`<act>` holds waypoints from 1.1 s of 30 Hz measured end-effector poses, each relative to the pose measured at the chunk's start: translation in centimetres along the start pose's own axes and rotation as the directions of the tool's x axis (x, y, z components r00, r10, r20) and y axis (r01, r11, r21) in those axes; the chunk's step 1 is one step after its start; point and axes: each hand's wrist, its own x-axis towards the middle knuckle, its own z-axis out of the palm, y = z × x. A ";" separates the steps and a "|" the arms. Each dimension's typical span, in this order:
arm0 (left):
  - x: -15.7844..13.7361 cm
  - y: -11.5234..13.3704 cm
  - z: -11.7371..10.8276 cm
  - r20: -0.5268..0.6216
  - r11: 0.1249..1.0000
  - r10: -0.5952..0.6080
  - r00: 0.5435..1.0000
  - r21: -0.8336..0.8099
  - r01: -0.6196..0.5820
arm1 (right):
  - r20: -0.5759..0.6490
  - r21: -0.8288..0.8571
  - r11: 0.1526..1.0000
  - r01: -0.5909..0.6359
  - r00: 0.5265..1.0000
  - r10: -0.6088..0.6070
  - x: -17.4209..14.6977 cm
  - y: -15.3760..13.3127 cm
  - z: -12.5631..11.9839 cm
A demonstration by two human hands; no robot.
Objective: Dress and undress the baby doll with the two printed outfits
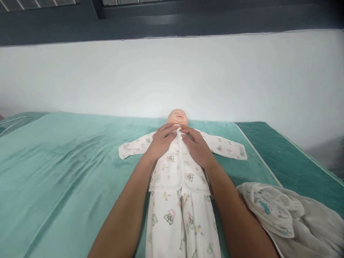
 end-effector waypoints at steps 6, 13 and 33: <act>-0.2 0.7 -0.1 0.022 0.997 0.025 0.999 0.070 -0.027 | -0.001 0.035 0.999 -0.027 1.000 0.027 -0.2 -0.3 0.0; -0.3 0.8 0.0 0.037 0.995 0.032 0.999 0.095 -0.036 | 0.007 0.047 0.999 -0.024 1.000 0.024 -0.4 -0.8 -0.1; -0.3 0.2 0.3 -0.063 0.988 0.040 0.997 -0.146 -0.049 | -0.038 -0.095 0.995 0.025 0.999 -0.028 -0.3 -1.0 -0.1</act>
